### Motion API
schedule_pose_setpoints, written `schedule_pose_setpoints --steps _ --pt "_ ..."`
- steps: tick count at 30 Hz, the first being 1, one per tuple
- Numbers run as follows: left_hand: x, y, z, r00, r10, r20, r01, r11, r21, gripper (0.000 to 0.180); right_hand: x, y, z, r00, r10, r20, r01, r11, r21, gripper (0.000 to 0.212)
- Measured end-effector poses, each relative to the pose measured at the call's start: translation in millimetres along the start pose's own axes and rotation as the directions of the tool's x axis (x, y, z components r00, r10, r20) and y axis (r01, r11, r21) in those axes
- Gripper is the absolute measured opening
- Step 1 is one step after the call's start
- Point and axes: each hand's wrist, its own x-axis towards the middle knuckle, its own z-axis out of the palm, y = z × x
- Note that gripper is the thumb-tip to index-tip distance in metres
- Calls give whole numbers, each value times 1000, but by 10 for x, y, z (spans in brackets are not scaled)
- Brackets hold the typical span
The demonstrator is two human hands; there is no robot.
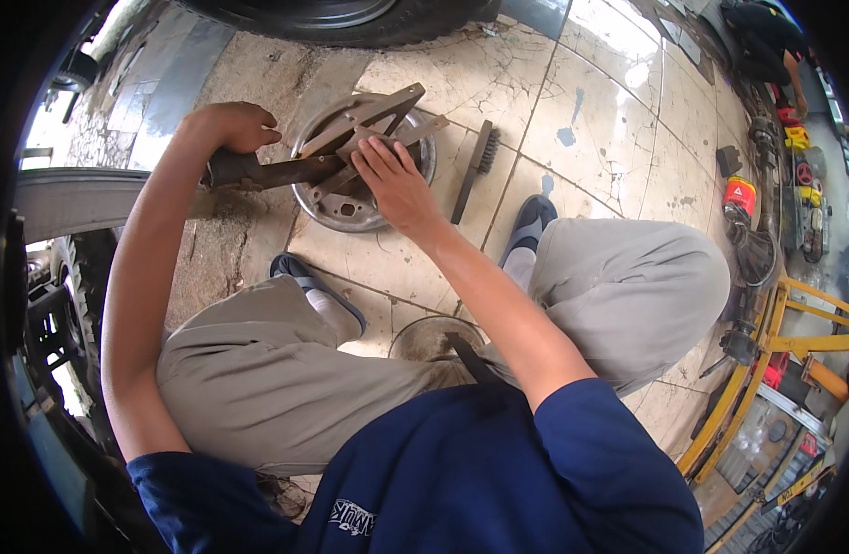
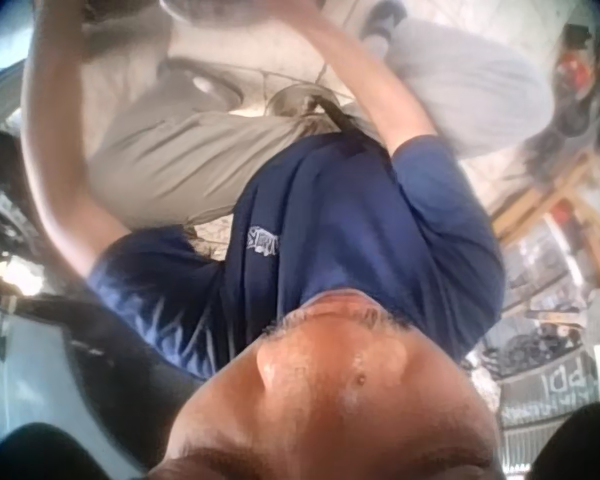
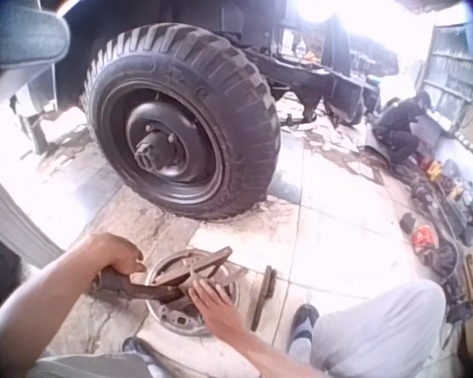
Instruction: The person sits on the floor and scrubs a brake assembly with a wire brush, repeatedly rotating the part to clean different surfaces. The person also picks up and repositions small metal components during the cleaning process.
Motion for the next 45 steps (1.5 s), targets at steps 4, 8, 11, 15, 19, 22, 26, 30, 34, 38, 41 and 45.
schedule_pose_setpoints --steps 4,8,11,15,19,22,26,30,34,38,41,45 --pt "-66 21 -20 999 32 -15 -33 998 -52 58 -66 -5 12 994 -111 13 111 989 -100 58" --pt "-46 38 -54 1000 22 8 -22 999 -46 58 -44 141 -51 984 -176 3 176 984 -27 60" --pt "-6 -7 -23 1000 18 16 -18 1000 -17 58 70 97 -73 986 -150 66 153 988 -33 58" --pt "-49 20 -21 1000 8 -2 -8 1000 -14 57 115 11 -64 984 -176 4 176 983 -59 52" --pt "-39 26 -27 999 25 -22 -25 1000 -8 57 26 -20 5 986 -165 2 165 983 -79 53" --pt "-69 45 -9 1000 0 -28 0 1000 -14 56 53 -34 32 994 -111 8 111 990 -85 56" --pt "-32 34 8 999 11 -45 -11 1000 -3 56 152 0 -75 999 50 -8 -50 997 -66 61" --pt "-67 27 28 998 31 -60 -30 999 23 55 149 -82 -122 996 -87 -12 86 993 -80 64" --pt "-36 37 -18 999 14 -41 -14 1000 -1 56 -15 61 11 985 -157 69 165 978 -131 62" --pt "-76 39 -1 998 38 -46 -36 999 35 56 -4 -24 59 995 -94 37 99 981 -169 60" --pt "-103 84 -37 1000 -9 -28 8 1000 -13 56 -12 25 56 999 -53 -1 52 989 -136 59" --pt "-52 9 16 999 13 -47 -13 1000 1 55 -25 -11 6 1000 6 -6 -7 992 -129 58"
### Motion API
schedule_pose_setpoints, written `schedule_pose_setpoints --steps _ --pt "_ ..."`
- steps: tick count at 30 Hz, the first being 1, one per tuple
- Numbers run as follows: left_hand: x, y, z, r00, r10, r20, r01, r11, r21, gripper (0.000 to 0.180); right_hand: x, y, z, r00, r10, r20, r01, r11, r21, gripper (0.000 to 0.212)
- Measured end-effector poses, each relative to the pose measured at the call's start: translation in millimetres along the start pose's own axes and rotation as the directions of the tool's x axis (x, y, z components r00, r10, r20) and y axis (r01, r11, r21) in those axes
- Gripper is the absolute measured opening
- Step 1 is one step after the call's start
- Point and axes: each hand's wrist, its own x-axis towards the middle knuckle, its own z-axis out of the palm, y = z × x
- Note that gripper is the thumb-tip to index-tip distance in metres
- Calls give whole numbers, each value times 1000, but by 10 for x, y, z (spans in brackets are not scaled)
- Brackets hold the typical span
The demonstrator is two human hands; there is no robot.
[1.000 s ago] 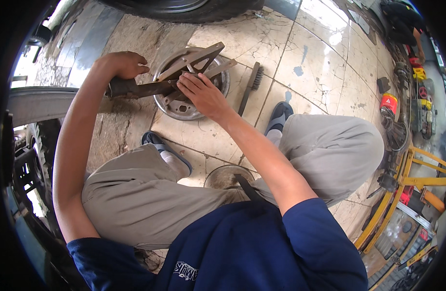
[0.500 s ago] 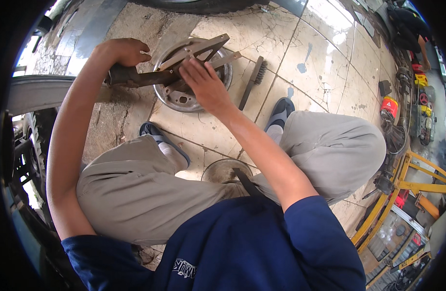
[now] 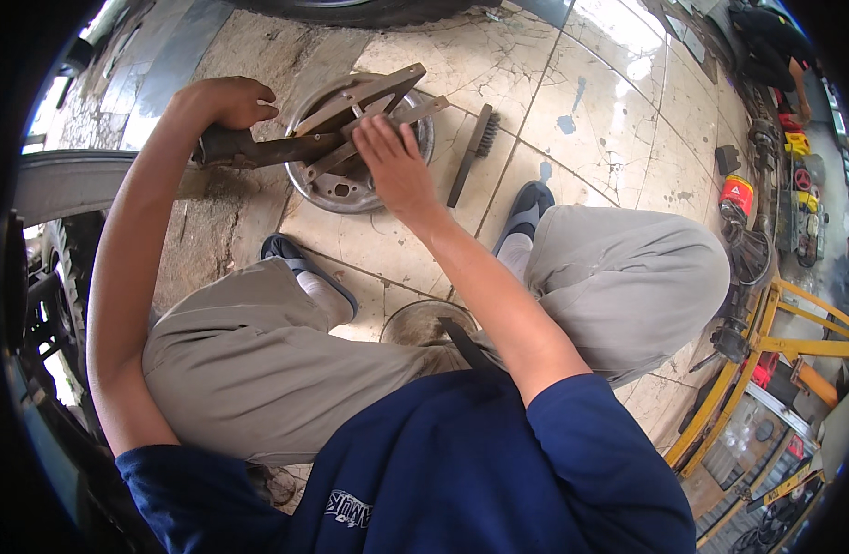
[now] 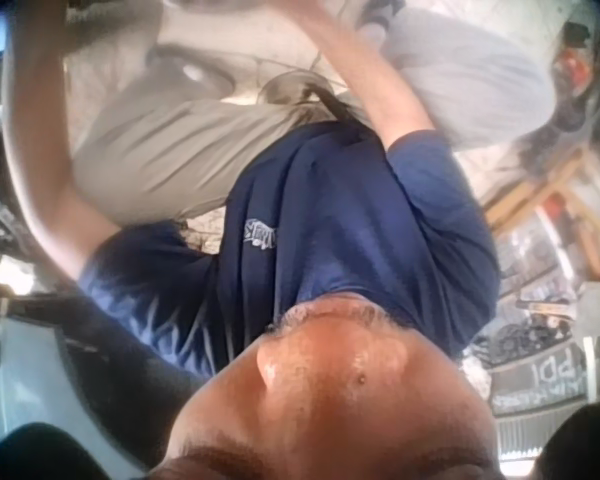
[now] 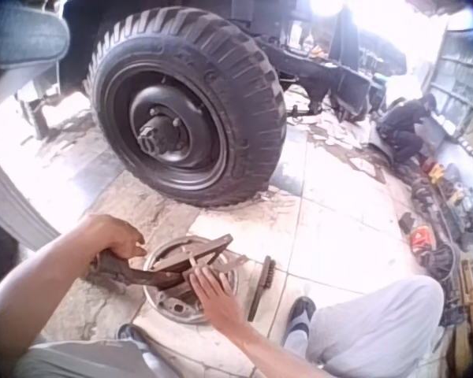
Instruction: The person sits on the floor and scrubs a brake assembly with a wire brush, repeatedly rotating the part to clean different surfaces. The person also picks up and repositions small metal components during the cleaning process.
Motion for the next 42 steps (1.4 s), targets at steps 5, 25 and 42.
schedule_pose_setpoints --steps 5,25,42 --pt "-28 36 -42 1000 16 9 -16 1000 -11 55 -21 -24 15 993 114 -20 -112 990 80 61" --pt "53 -35 11 996 46 -81 -49 998 -39 55 27 -88 -53 992 108 -72 -101 990 95 56" --pt "51 -32 24 996 22 -91 -29 997 -73 56 -38 330 68 991 124 -50 -126 992 -31 65"
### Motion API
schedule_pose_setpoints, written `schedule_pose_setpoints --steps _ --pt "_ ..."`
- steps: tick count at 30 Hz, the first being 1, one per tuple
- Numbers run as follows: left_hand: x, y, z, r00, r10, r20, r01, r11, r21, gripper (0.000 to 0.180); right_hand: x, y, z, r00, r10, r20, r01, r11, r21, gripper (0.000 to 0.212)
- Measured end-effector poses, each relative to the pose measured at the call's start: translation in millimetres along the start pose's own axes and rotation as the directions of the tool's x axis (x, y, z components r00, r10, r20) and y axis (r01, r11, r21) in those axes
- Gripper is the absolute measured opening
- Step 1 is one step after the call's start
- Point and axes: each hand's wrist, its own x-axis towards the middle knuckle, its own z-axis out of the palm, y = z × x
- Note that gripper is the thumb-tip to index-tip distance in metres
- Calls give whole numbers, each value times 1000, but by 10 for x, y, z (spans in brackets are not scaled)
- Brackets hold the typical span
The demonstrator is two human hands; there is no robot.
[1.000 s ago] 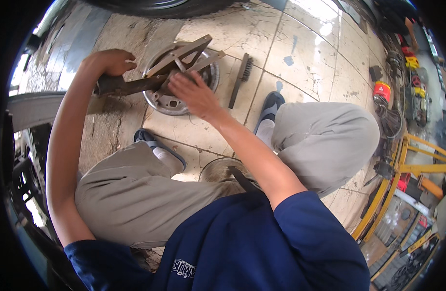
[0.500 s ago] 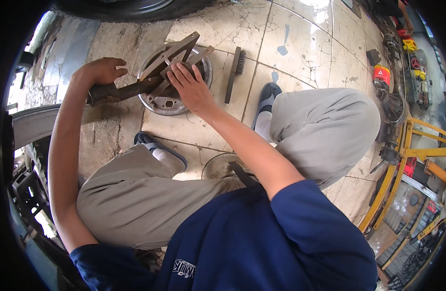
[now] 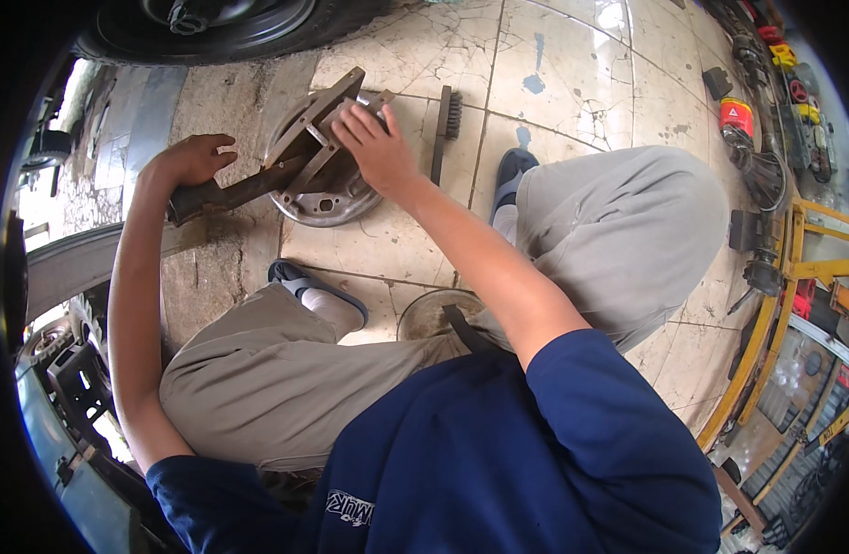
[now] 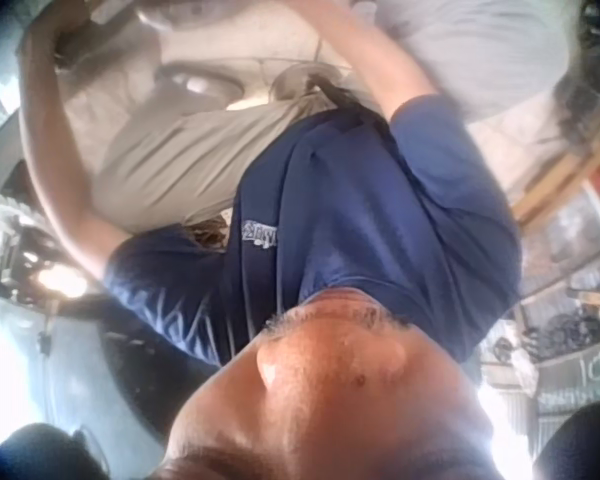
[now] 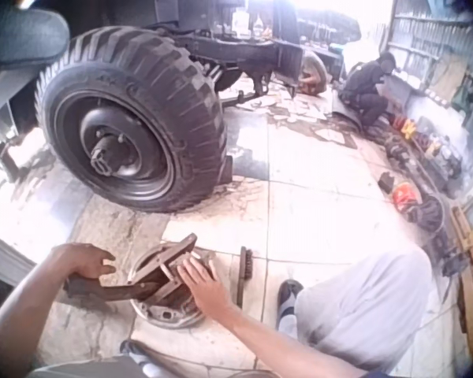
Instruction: The person sits on the floor and scrubs a brake assembly with a wire brush, repeatedly rotating the part to clean different surfaces. The person also picks up and repositions small metal components during the cleaning process.
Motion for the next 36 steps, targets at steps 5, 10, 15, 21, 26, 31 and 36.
schedule_pose_setpoints --steps 5,10,15,21,26,31,36 --pt "-18 -2 16 1000 -13 21 14 1000 -10 55 -47 -53 -20 999 -14 -29 15 999 41 57" --pt "-49 28 0 999 -29 13 29 1000 1 55 -43 -179 -35 990 142 -10 -139 983 120 60" --pt "-54 36 1 1000 -22 5 22 1000 8 55 0 -164 -48 980 195 -36 -184 961 207 63" --pt "-21 33 24 1000 -5 1 5 1000 7 54 164 -264 -233 971 142 -191 -90 963 256 56" --pt "-57 44 -12 1000 8 -11 -8 1000 -18 53 42 -197 -19 999 -33 -6 34 997 67 55" --pt "-31 11 23 1000 12 -19 -12 1000 3 53 24 -303 -72 1000 13 -1 -13 997 80 57" --pt "-16 1 19 1000 0 -10 0 1000 -18 52 -29 -299 51 994 -88 -59 94 991 100 57"
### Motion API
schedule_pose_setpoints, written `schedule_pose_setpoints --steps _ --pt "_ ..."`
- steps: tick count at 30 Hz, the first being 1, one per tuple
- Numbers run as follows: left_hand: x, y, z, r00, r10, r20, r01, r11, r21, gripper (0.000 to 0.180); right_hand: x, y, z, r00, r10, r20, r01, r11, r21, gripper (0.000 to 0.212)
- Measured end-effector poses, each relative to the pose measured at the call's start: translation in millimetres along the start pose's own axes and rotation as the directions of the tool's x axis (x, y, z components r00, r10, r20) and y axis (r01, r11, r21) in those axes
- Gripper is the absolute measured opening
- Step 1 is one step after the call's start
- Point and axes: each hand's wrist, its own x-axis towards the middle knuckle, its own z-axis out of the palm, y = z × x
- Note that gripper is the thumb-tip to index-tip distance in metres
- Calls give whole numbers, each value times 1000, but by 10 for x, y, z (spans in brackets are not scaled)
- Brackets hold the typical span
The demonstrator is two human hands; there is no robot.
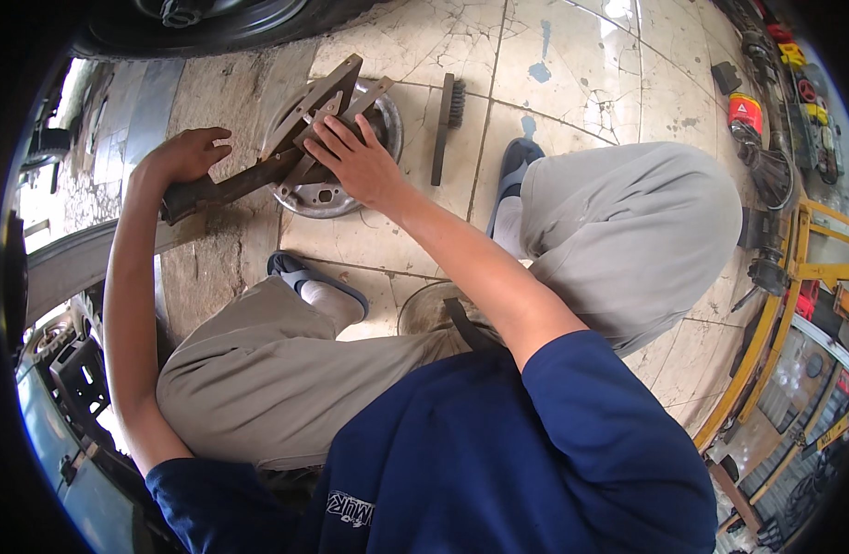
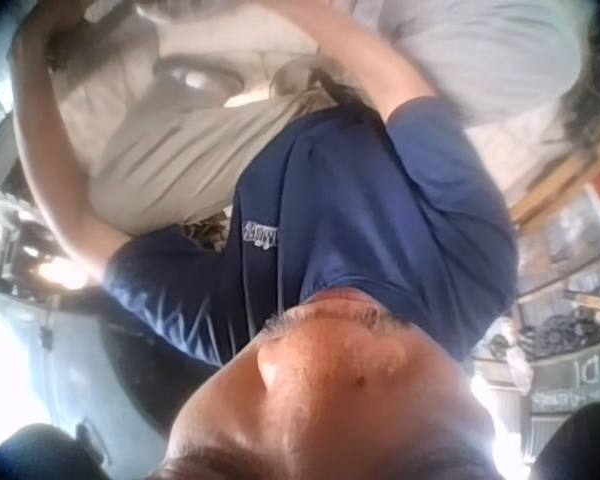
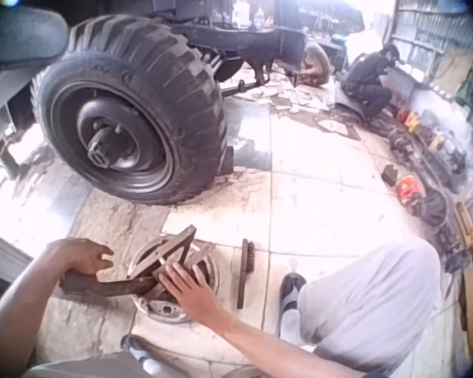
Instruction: The person sits on the floor and scrubs a brake assembly with a wire brush, repeatedly rotating the part to clean different surfaces. The person also picks up and repositions small metal components during the cleaning process.
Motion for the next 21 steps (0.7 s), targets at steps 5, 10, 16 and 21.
schedule_pose_setpoints --steps 5,10,16,21 --pt "-64 86 -45 1000 -19 18 19 1000 10 51 40 17 -32 991 88 100 -91 996 21 67" --pt "-12 -22 24 999 23 -29 -23 1000 -4 50 39 97 -67 975 210 70 -212 977 21 65" --pt "-11 -13 4 999 34 -29 -34 999 -3 50 49 199 -99 943 333 1 -330 937 -116 53" --pt "-28 -6 18 1000 5 -18 -5 1000 -30 50 77 321 -70 999 -11 31 8 996 87 56"
